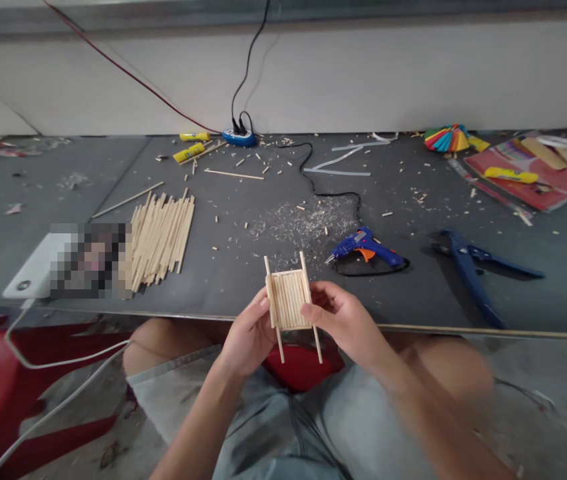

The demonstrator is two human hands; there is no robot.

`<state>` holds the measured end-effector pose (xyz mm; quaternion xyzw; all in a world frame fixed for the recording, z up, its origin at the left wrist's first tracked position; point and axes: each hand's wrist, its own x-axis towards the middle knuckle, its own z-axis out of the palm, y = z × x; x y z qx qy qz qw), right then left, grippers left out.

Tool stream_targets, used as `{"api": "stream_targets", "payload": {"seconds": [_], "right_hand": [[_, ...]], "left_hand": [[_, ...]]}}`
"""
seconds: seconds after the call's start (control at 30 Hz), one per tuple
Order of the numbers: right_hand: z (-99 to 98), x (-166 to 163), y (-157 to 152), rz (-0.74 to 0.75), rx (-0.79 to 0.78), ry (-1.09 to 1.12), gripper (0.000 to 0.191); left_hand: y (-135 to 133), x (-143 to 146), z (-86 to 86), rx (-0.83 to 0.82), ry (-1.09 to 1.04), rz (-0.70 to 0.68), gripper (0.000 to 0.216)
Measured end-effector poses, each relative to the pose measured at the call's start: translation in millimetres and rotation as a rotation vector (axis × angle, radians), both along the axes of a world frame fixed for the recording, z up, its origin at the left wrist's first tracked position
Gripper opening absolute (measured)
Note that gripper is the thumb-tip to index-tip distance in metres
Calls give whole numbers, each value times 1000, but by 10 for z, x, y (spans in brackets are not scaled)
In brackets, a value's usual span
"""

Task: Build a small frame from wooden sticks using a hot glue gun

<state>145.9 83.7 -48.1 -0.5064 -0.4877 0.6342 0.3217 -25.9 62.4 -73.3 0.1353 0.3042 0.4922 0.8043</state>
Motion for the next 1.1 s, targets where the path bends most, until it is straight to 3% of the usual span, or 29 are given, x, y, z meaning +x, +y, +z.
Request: {"api": "stream_targets", "payload": {"seconds": [0.43, 0.63, 1.1], "right_hand": [[69, 36, -114, -13, 96, -101, 33], [88, 44, -176, 18, 171, -90, 31], [21, 66, -217, 5, 214, -123, 28]], "left_hand": [[-50, -9, 301, 233, 446, 146, 30], [-107, -40, 372, 337, 642, 102, 30], [-181, -17, 452, 389, 640, 68, 28]]}}
